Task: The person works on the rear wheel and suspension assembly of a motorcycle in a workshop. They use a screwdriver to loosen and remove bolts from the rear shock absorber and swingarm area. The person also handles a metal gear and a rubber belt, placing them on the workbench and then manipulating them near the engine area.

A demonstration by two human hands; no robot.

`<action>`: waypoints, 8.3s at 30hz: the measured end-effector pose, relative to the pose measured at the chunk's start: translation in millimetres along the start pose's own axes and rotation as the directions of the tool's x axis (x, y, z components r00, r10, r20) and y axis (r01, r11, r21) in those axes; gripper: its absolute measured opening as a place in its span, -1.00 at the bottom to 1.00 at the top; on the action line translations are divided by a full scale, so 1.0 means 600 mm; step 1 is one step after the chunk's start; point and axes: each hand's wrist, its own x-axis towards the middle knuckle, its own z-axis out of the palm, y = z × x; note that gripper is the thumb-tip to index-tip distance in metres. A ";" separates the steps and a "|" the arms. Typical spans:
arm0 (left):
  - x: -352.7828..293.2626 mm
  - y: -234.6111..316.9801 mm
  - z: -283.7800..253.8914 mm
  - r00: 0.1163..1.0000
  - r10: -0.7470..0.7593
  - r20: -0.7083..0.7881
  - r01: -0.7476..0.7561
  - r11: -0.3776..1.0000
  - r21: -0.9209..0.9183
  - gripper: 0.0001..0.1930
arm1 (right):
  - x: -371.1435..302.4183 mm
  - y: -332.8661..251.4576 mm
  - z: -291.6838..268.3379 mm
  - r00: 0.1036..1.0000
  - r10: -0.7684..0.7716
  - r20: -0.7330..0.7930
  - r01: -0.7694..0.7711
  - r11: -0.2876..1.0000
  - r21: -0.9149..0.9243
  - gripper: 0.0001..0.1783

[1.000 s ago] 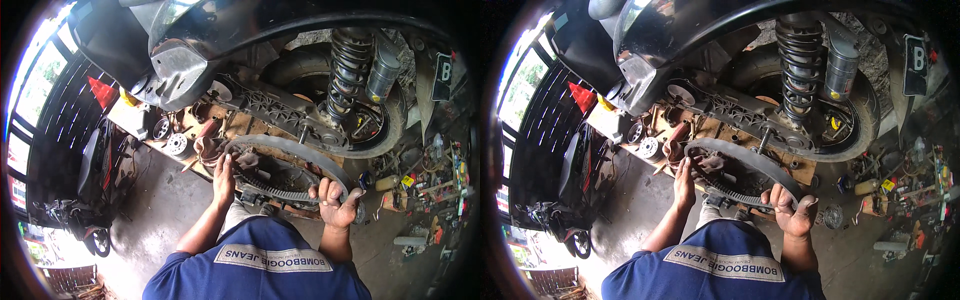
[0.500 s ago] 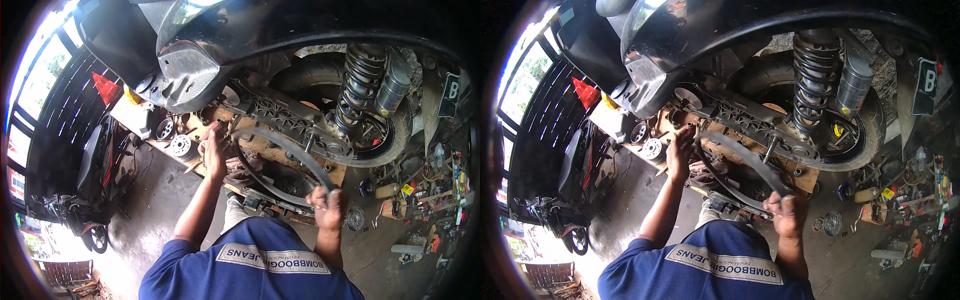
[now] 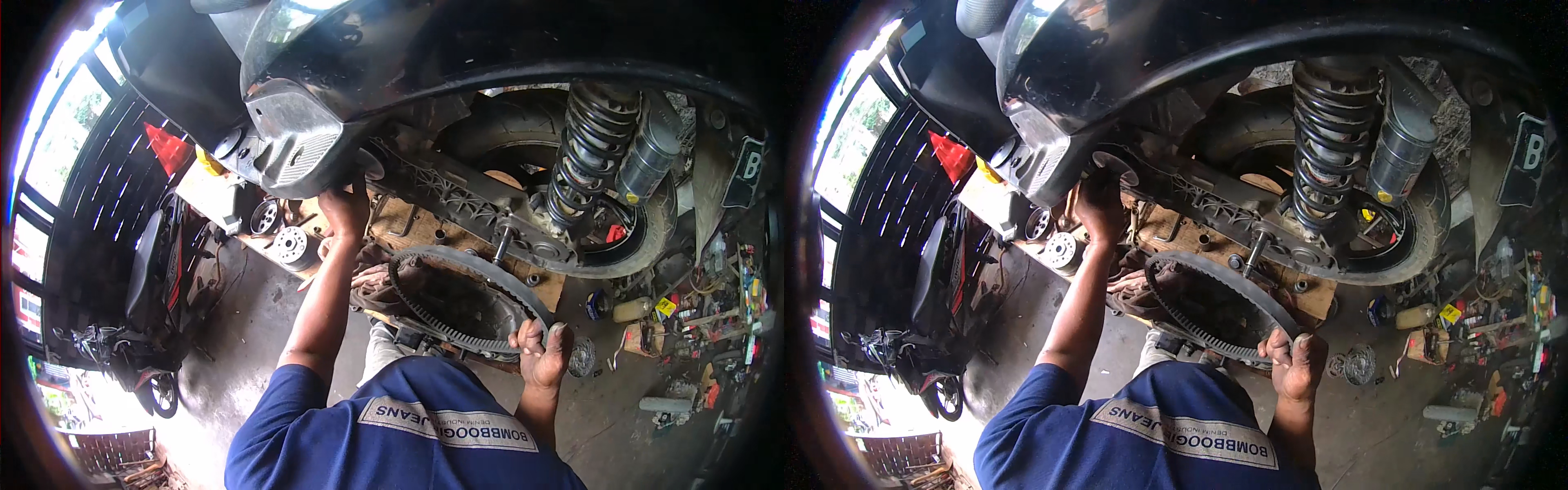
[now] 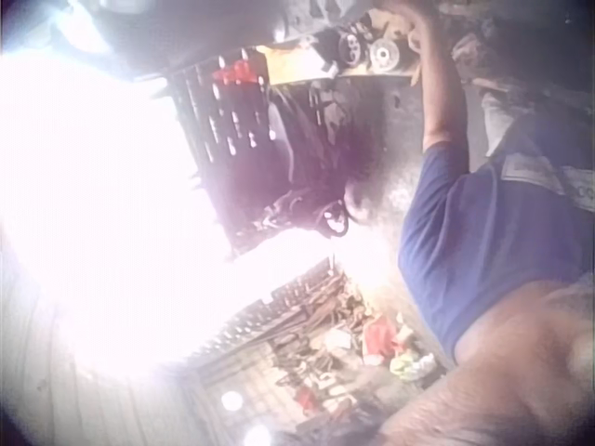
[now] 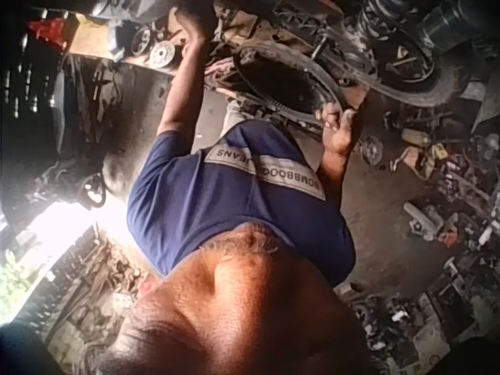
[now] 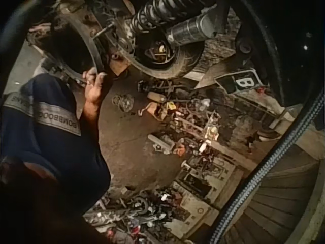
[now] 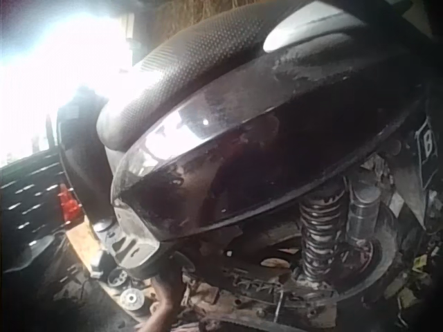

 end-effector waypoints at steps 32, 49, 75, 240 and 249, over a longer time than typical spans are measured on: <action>0.016 -0.039 -0.016 0.893 0.215 0.395 -0.399 0.784 0.476 -0.70 | 0.038 0.018 -0.012 0.996 0.087 -0.003 -0.087 0.996 -0.007 -0.42; 0.019 -0.030 -0.022 0.946 0.191 0.264 -0.237 0.959 0.158 -0.84 | 0.047 0.021 -0.009 0.993 0.117 0.013 -0.117 0.993 -0.014 -0.43; -0.195 0.051 -0.143 0.455 -0.297 0.840 0.860 -0.099 -0.501 -0.24 | 0.107 0.020 0.068 0.977 -0.039 0.212 0.044 0.999 -0.018 -0.31; -0.019 0.013 -0.045 0.383 -0.504 0.774 0.924 0.204 -0.324 -0.38 | 0.065 0.128 0.121 0.834 -0.504 0.224 0.327 0.125 -0.937 -0.62; -0.016 -0.066 -0.045 0.418 -0.375 0.827 0.908 0.148 -0.392 -0.40 | 0.102 0.169 0.134 0.682 -0.700 -0.211 0.077 0.355 -0.932 -0.48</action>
